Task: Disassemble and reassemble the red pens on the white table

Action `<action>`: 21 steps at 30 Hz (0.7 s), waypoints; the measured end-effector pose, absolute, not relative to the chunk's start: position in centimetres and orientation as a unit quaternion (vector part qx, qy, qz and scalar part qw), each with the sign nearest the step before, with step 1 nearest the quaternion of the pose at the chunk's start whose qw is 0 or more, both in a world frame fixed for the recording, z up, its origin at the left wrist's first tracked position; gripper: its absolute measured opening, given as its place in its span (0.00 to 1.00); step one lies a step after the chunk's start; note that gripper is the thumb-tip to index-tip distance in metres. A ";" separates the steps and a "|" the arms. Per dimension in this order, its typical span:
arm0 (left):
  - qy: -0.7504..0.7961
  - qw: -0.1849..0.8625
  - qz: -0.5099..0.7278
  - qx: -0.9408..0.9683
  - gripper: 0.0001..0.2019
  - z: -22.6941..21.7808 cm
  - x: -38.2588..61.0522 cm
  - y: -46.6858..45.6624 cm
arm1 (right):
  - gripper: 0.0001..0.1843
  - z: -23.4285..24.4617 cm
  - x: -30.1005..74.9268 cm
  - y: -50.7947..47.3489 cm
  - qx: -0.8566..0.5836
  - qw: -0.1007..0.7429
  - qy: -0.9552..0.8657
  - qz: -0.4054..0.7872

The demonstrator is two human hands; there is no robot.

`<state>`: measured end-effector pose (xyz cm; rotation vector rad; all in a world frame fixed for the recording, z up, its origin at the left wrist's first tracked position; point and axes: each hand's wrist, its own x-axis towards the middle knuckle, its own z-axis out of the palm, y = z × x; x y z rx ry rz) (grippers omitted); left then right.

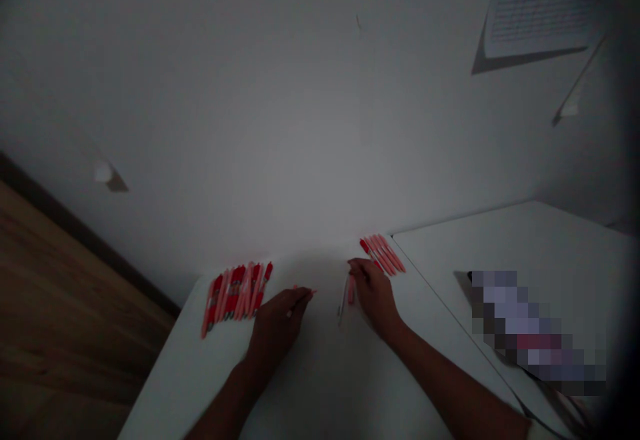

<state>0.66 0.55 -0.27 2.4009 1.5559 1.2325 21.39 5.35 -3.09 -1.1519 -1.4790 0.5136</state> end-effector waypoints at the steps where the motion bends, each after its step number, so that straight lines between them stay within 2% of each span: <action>1: 0.500 0.014 0.401 0.768 0.08 -0.3 0.6 0.6 | 0.15 -3.3 21.7 5.7 -0.511 0.573 -0.605 0.209; 5: 0.492 0.016 0.394 0.776 0.07 -0.4 0.7 0.5 | 0.12 -4.3 22.3 6.5 -0.561 0.536 -0.601 0.191; 12: 0.488 -0.001 0.386 0.783 0.08 -0.3 0.8 0.5 | 0.12 -5.0 21.6 5.9 -0.582 0.457 -0.665 0.105; 21: 0.498 0.013 0.372 0.784 0.08 -0.4 0.9 0.5 | 0.15 -4.8 21.6 5.7 -0.605 0.401 -0.683 0.078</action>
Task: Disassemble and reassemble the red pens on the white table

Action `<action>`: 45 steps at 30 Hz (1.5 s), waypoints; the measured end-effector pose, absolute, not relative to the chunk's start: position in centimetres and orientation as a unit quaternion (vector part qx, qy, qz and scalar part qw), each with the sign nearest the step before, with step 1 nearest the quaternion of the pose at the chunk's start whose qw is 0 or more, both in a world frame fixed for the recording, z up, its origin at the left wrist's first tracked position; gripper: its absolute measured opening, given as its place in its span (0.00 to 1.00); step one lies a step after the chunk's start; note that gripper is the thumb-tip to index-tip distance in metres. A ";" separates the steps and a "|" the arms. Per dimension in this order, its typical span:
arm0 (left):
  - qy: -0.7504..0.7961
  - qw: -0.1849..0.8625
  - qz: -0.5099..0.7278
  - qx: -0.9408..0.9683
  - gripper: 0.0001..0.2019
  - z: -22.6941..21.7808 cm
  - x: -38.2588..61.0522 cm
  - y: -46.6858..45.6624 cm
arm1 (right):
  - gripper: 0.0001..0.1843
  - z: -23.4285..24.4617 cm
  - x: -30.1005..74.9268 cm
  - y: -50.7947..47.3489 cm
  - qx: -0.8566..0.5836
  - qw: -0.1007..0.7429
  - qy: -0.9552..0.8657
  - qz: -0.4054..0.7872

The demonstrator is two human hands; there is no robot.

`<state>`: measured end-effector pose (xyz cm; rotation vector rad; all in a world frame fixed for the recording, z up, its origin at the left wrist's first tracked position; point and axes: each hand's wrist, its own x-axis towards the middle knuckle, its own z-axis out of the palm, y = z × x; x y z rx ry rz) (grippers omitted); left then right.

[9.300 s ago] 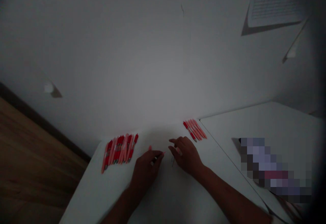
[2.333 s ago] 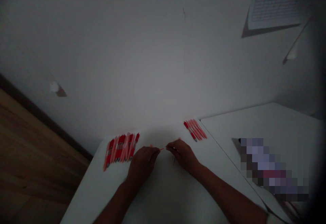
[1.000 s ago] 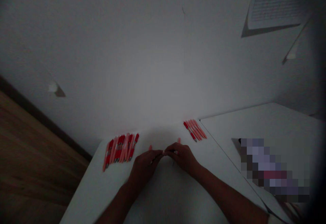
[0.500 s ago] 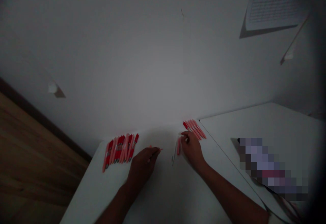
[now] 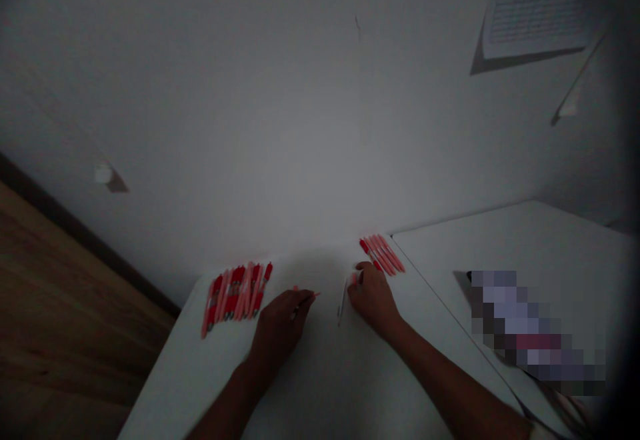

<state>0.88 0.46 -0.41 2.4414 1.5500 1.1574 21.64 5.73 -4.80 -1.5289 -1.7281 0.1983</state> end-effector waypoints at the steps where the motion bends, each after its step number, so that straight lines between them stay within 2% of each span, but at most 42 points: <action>1: 0.499 0.014 0.370 0.784 0.08 -0.4 0.9 0.5 | 0.16 -4.7 21.7 5.7 -0.607 0.394 -0.685 0.080; 7: 0.502 0.015 0.366 0.784 0.08 -0.8 0.8 0.6 | 0.16 -4.0 22.0 5.2 -0.616 0.334 -0.710 0.071; 11: 0.502 0.022 0.364 0.784 0.07 -0.8 0.7 0.6 | 0.16 -4.0 22.5 5.3 -0.623 0.332 -0.699 0.116; 14: 0.500 0.020 0.365 0.785 0.07 -0.8 0.8 0.6 | 0.15 -3.9 22.8 5.7 -0.617 0.356 -0.683 0.161; 18: 0.503 0.020 0.367 0.782 0.08 -0.7 0.9 0.6 | 0.15 -3.1 22.9 6.2 -0.591 0.438 -0.643 0.213; 21: 0.512 0.039 0.371 0.774 0.08 -0.4 1.0 0.5 | 0.19 -2.5 22.2 6.1 -0.526 0.503 -0.592 0.345; 24: 0.532 0.070 0.378 0.755 0.08 0.2 1.3 0.3 | 0.17 -2.4 21.0 5.5 -0.430 0.500 -0.547 0.516; 28: 0.550 0.125 0.392 0.727 0.07 0.7 1.5 0.1 | 0.15 -2.3 19.6 4.4 -0.311 0.505 -0.510 0.623; 31: 0.552 0.155 0.393 0.719 0.07 0.7 1.5 0.1 | 0.15 -2.2 19.2 3.9 -0.289 0.510 -0.532 0.611; 39: 0.551 0.182 0.380 0.720 0.08 0.6 1.6 0.1 | 0.12 -2.0 19.3 3.4 -0.346 0.478 -0.595 0.545; 45: 0.553 0.148 0.381 0.726 0.08 0.3 1.4 0.1 | 0.14 -2.4 18.9 3.3 -0.366 0.483 -0.573 0.552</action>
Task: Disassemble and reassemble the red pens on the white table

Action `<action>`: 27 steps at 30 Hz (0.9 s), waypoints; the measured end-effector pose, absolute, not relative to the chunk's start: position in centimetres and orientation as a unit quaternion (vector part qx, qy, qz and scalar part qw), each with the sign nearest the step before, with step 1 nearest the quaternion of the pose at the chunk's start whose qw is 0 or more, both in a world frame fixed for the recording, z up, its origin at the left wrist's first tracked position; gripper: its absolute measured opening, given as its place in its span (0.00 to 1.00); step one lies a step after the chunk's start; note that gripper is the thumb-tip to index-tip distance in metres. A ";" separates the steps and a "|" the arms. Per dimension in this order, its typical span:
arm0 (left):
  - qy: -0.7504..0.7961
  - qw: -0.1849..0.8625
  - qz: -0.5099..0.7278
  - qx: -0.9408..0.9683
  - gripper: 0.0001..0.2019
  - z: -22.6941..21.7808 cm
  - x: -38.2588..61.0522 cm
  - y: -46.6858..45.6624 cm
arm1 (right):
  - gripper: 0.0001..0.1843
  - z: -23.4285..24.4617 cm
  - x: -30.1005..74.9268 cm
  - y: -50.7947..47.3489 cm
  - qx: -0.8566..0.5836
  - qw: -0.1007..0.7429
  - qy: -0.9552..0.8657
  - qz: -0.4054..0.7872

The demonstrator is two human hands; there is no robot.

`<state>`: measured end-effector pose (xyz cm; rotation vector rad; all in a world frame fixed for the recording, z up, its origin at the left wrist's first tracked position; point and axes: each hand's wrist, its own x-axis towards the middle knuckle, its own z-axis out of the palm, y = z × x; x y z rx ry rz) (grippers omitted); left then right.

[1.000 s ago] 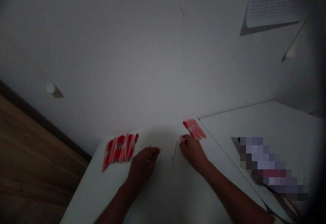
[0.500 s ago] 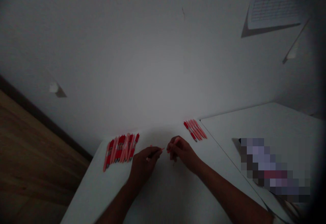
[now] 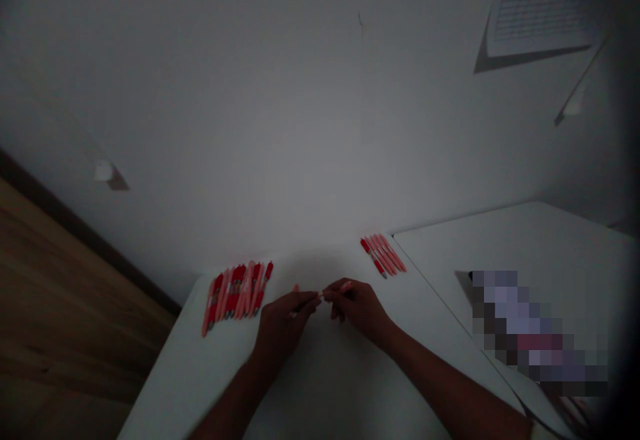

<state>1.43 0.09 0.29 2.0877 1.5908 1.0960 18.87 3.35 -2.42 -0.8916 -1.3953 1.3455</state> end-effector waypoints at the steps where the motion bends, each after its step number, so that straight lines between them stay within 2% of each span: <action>1: 0.551 0.142 0.382 0.728 0.08 0.2 1.4 0.1 | 0.14 -2.4 18.8 3.4 -0.364 0.482 -0.570 0.558; 11: 0.596 0.173 0.423 0.660 0.09 1.1 1.4 0.1 | 0.16 -2.0 19.5 4.4 -0.231 0.557 -0.347 0.718; 16: 0.574 0.198 0.427 0.670 0.09 0.9 1.7 0.0 | 0.17 -2.5 19.5 4.6 -0.246 0.555 -0.345 0.715; 27: 0.563 0.166 0.407 0.700 0.08 1.4 2.0 -0.3 | 0.19 -2.6 19.1 4.6 -0.267 0.553 -0.339 0.713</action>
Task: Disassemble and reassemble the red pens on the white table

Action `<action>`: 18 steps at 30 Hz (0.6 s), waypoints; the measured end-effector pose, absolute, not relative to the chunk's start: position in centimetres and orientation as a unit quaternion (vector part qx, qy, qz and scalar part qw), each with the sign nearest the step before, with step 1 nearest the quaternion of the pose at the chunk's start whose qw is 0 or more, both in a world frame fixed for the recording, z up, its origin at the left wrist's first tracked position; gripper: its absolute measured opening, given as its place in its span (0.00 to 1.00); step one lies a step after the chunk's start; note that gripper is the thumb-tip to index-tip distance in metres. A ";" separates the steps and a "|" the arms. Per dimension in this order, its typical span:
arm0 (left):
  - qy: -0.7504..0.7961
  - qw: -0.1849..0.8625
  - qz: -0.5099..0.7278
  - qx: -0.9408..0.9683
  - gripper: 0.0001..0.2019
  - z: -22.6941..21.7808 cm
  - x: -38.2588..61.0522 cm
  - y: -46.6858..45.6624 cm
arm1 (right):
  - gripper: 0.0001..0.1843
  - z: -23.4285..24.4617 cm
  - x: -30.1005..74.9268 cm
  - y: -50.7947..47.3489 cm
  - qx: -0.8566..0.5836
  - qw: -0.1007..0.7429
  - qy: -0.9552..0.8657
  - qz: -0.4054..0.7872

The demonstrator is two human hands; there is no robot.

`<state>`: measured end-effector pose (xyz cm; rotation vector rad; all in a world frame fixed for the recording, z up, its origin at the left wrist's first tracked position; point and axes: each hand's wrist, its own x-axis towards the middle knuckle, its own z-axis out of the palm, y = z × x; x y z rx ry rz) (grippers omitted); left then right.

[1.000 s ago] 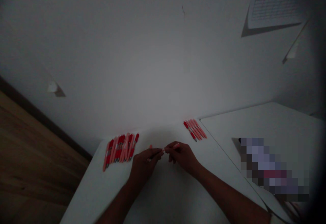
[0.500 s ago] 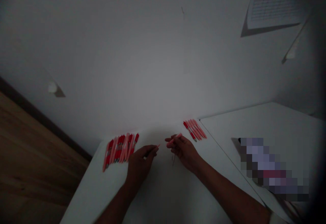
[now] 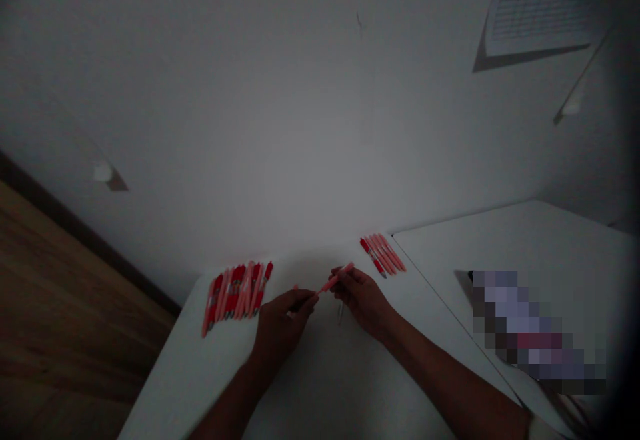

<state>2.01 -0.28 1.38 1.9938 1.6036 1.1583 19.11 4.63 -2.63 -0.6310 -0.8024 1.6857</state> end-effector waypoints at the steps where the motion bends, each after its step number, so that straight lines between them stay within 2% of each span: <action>1: 0.562 0.164 0.404 0.703 0.08 1.3 2.0 -0.3 | 0.19 -2.6 19.1 4.6 -0.266 0.550 -0.345 0.713; 13: 0.570 0.259 0.389 0.675 0.10 0.5 1.8 -0.1 | 0.16 -2.9 18.8 4.2 -0.289 0.537 -0.433 0.664; 18: 0.574 0.339 0.410 0.622 0.12 0.4 1.9 0.1 | 0.14 -2.2 18.9 3.8 -0.300 0.534 -0.466 0.639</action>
